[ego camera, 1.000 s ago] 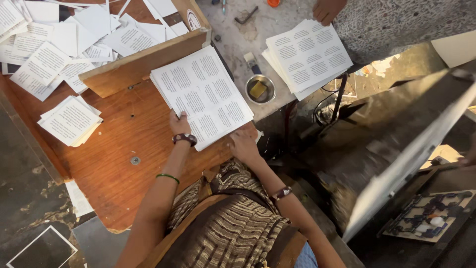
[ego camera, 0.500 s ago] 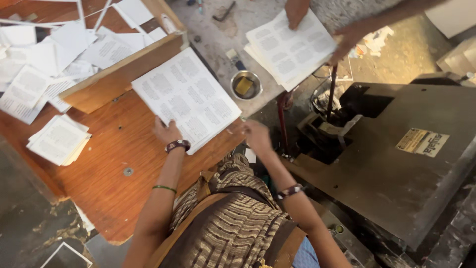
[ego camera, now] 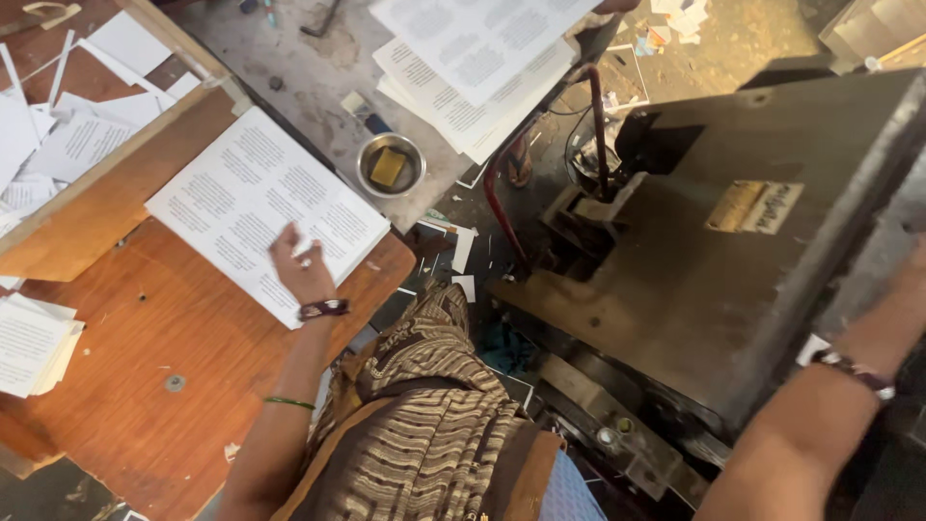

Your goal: The person sorts a pile of printed sheets on a wooden table, aligns them, and repeatedly places them into a nearby machine. The person also gathers loose sheets from the floor and continues sorting and feeding them into the machine.

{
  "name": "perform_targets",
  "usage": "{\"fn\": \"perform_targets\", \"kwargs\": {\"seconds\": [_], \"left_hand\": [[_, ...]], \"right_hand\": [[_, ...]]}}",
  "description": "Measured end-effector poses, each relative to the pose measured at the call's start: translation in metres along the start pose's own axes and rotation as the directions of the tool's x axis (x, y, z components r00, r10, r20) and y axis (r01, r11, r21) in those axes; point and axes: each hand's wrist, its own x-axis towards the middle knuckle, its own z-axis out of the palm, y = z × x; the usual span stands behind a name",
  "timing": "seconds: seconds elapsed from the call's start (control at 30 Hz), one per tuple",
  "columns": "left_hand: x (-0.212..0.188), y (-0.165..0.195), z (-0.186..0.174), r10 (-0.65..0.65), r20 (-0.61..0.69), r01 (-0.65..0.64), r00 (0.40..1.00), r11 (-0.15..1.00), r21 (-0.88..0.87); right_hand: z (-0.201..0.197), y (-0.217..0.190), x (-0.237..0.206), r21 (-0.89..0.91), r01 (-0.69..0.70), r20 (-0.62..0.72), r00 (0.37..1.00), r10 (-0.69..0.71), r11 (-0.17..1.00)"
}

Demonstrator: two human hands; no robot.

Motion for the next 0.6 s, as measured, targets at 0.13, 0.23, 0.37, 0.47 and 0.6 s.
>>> {"fn": "perform_targets", "kwargs": {"seconds": [0.13,0.23,0.37,0.47,0.6], "left_hand": [[-0.023,0.021,0.039,0.074,0.27,-0.029,0.96,0.986,-0.164],[-0.05,0.03,0.065,-0.093,0.457,0.187,0.884,0.969,-0.164],[-0.059,0.03,0.092,-0.172,0.611,0.295,0.772,0.95,-0.105],[-0.066,0.036,0.111,-0.022,0.698,0.295,0.716,0.916,-0.274],[-0.062,0.064,0.114,-0.012,0.751,0.108,0.66,0.991,-0.08]], "right_hand": [[0.013,0.068,-0.013,-0.326,-0.17,-0.046,0.985,0.164,0.93],[0.059,0.086,-0.05,-0.386,-0.17,0.019,0.981,0.192,0.907],[0.145,0.064,-0.113,-0.206,0.018,0.211,0.977,0.026,0.978],[0.207,0.015,-0.172,-0.429,0.501,0.257,0.865,-0.43,0.751],[0.278,-0.091,-0.301,-0.27,0.596,0.269,0.801,-0.534,0.757]]}}
